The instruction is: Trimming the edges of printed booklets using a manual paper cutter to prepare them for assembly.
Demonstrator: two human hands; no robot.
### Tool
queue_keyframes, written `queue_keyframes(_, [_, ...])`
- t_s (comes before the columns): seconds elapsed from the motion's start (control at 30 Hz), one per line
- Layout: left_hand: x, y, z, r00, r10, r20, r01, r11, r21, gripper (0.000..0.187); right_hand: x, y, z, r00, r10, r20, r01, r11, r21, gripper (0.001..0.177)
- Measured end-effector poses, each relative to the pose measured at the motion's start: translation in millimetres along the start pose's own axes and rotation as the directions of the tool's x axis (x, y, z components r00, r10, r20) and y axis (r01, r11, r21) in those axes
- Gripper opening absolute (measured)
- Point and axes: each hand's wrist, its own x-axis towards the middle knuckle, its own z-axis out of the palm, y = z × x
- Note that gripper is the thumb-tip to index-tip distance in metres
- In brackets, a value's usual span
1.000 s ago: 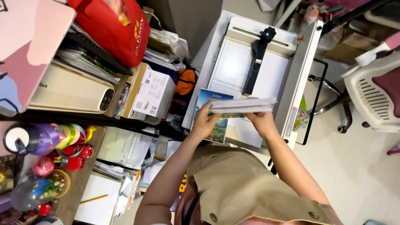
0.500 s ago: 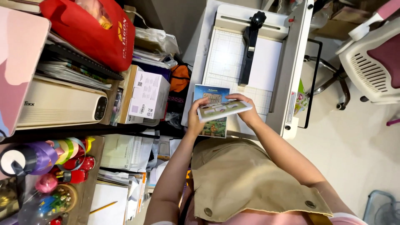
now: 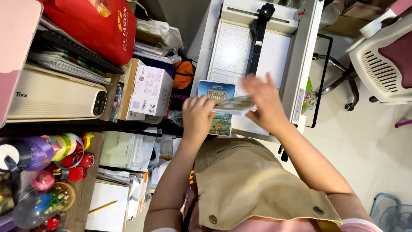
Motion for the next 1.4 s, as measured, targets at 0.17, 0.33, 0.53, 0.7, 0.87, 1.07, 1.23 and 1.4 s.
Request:
queue_keyframes(0.17, [-14, -24, 10, 0.998, 0.017, 0.056, -0.019, 0.999, 0.031, 0.034, -24, 14, 22, 0.959, 0.255, 0.127, -0.284, 0.888, 0.361, 0.029])
queue_keyframes(0.33, [-34, -62, -19, 0.966, -0.196, 0.167, 0.236, 0.933, -0.273, 0.021, -33, 32, 21, 0.840, 0.529, 0.126, -0.497, 0.654, 0.571, 0.012])
queue_keyframes(0.53, [-39, -77, 32, 0.926, -0.374, -0.058, 0.144, 0.489, -0.860, 0.015, -50, 56, 64, 0.678, 0.684, 0.268, -0.585, 0.282, 0.760, 0.024])
queue_keyframes(0.7, [-46, -84, 60, 0.943, -0.321, -0.088, 0.097, 0.517, -0.850, 0.026, -60, 64, 83, 0.700, 0.603, 0.384, -0.661, 0.341, 0.668, 0.041])
queue_keyframes(0.87, [-49, -86, 75, 0.939, -0.326, -0.106, 0.106, 0.569, -0.816, 0.035, -70, 67, 97, 0.635, 0.624, 0.455, -0.714, 0.249, 0.655, 0.030])
queue_keyframes(1.07, [-39, -78, 70, 0.940, -0.318, -0.127, 0.102, 0.614, -0.783, 0.039, -59, 60, 87, 0.635, 0.628, 0.450, -0.705, 0.235, 0.669, 0.026])
queue_keyframes(1.23, [-31, -85, 65, 0.933, -0.342, -0.112, 0.158, 0.668, -0.727, 0.034, -59, 66, 91, 0.622, 0.655, 0.430, -0.730, 0.287, 0.620, 0.028])
queue_keyframes(1.4, [-38, -73, 80, 0.858, -0.500, -0.116, 0.240, 0.591, -0.770, 0.062, -60, 65, 98, 0.604, 0.695, 0.390, -0.735, 0.296, 0.610, 0.027])
